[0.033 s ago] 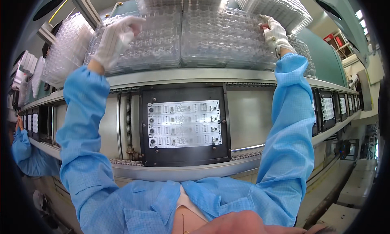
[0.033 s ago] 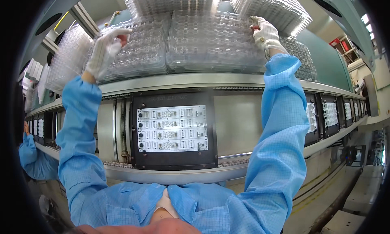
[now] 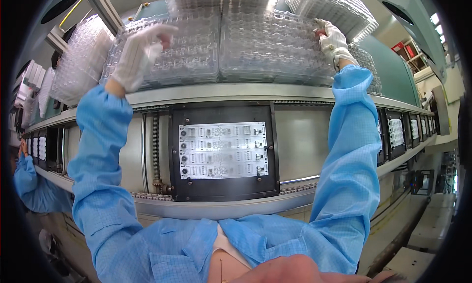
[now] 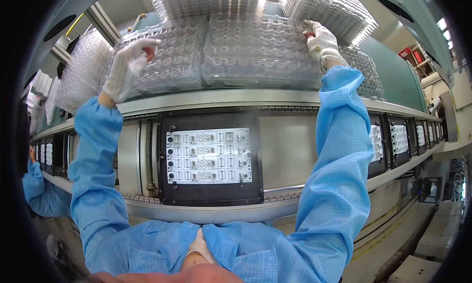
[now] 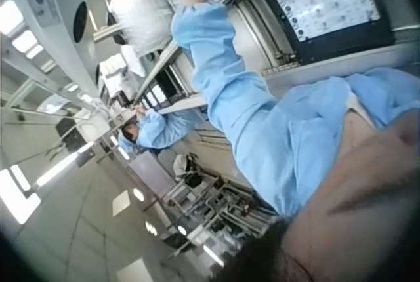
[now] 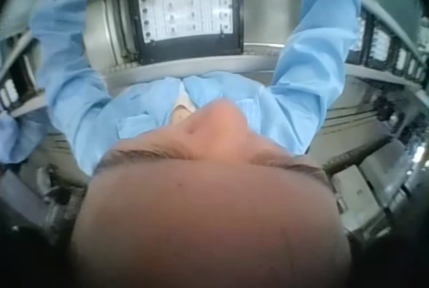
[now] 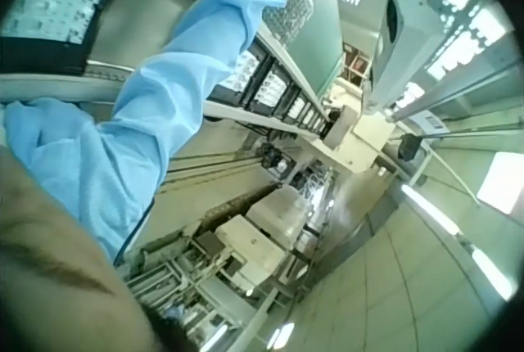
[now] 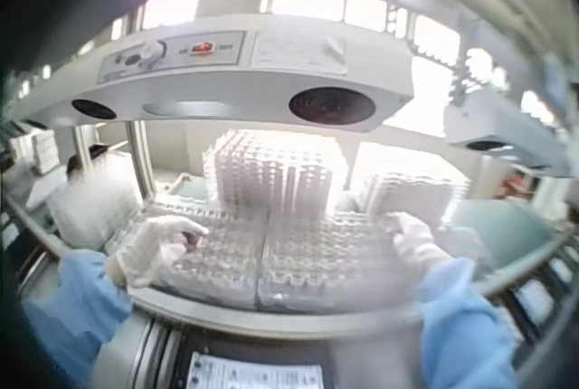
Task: The worker picks up electronic components from plastic trays and places them onto printed circuit boards moving along a conveyor belt.
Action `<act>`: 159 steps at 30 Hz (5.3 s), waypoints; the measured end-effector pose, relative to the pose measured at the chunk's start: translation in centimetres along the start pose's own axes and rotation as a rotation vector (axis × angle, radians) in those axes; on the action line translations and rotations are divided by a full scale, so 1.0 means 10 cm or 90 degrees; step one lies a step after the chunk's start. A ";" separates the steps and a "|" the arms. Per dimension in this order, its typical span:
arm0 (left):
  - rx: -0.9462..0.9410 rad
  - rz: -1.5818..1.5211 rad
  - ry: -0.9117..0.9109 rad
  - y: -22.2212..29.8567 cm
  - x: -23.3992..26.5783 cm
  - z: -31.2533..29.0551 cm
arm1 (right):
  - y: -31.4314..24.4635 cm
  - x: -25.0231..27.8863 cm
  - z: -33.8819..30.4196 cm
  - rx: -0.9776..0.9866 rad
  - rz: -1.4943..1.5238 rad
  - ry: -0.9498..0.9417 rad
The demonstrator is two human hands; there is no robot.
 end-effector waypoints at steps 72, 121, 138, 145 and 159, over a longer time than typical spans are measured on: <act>-0.223 0.034 -0.065 0.94 -1.27 -1.48 | -1.57 -0.50 -2.75 0.260 0.297 -0.146; -0.172 -0.022 0.178 0.46 -0.18 -1.02 | -1.43 0.02 -2.92 0.173 0.078 0.041; -0.049 0.310 0.022 -1.29 -0.14 0.90 | -1.22 -0.49 -2.54 0.062 0.397 -0.274; -0.052 0.359 0.047 -1.30 0.20 0.71 | -0.73 0.25 -1.27 0.071 0.175 0.134; -0.112 0.117 -0.055 0.81 -0.19 -1.29 | 0.01 -0.16 0.11 -0.027 -0.209 -0.042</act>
Point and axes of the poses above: each hand's wrist, its own z-axis towards the middle knuckle, its own x-axis out of the back of the hand, y = z × x, the point moved 7 cm from there along z, towards the middle knuckle, and after that the axes turned 6 degrees about -y, right-handed, at the moved point
